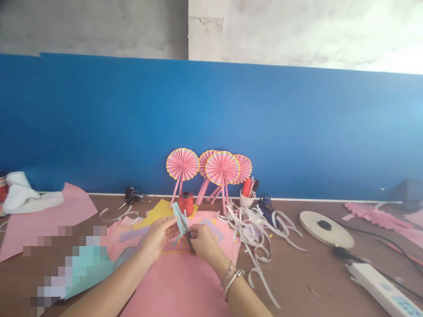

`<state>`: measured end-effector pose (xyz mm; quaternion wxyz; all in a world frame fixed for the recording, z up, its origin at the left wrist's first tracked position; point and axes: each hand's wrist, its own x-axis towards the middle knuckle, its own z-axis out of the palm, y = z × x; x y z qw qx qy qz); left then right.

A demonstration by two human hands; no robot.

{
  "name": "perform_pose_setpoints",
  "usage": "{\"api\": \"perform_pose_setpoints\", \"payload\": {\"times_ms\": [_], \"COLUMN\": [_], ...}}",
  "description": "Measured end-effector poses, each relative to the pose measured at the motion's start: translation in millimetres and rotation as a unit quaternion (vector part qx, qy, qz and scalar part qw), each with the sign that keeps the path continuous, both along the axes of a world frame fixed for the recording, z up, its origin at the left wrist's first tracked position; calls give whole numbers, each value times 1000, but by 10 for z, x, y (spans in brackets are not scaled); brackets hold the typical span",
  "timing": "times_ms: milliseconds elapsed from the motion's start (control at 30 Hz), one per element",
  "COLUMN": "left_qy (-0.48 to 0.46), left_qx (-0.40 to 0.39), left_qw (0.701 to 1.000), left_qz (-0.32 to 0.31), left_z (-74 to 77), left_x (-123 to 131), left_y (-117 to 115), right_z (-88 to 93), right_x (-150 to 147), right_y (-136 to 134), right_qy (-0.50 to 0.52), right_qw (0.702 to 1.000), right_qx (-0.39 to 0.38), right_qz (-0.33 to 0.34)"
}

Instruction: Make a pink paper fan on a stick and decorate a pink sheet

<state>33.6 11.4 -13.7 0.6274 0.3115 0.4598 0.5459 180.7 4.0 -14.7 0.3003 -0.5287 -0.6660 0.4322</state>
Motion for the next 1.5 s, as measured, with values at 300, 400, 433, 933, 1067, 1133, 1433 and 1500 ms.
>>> {"api": "perform_pose_setpoints", "payload": {"times_ms": [300, 400, 433, 933, 1067, 1133, 1433, 1500], "left_qy": [6, 16, 19, 37, 32, 28, -14, -30], "left_qx": [4, 3, 2, 7, 6, 2, 6, 10], "left_qw": [1000, 1000, 1000, 999, 999, 999, 999, 997], "left_qz": [-9, -15, -18, -27, -28, -28, 41, 65], "left_z": [-4, -6, -6, -33, -47, -56, -69, -75], "left_x": [10, 19, 21, 14, 15, 17, -115, -169], "left_y": [-8, -14, -15, -4, -6, -4, 115, 165], "right_z": [-1, -4, -3, -64, -101, -118, -111, -107], "right_x": [4, 5, 6, 4, 4, 1, 26, 32], "right_y": [13, 25, 27, 46, 60, 70, 61, 52], "right_qy": [-17, -27, -32, -4, 1, 2, 75, 83], "right_qw": [1000, 999, 999, 1000, 1000, 1000, 994, 992], "right_qx": [4, 20, 25, 8, 2, -1, -82, -93], "right_qz": [-5, -4, -3, 0, -2, -7, 10, 32]}}
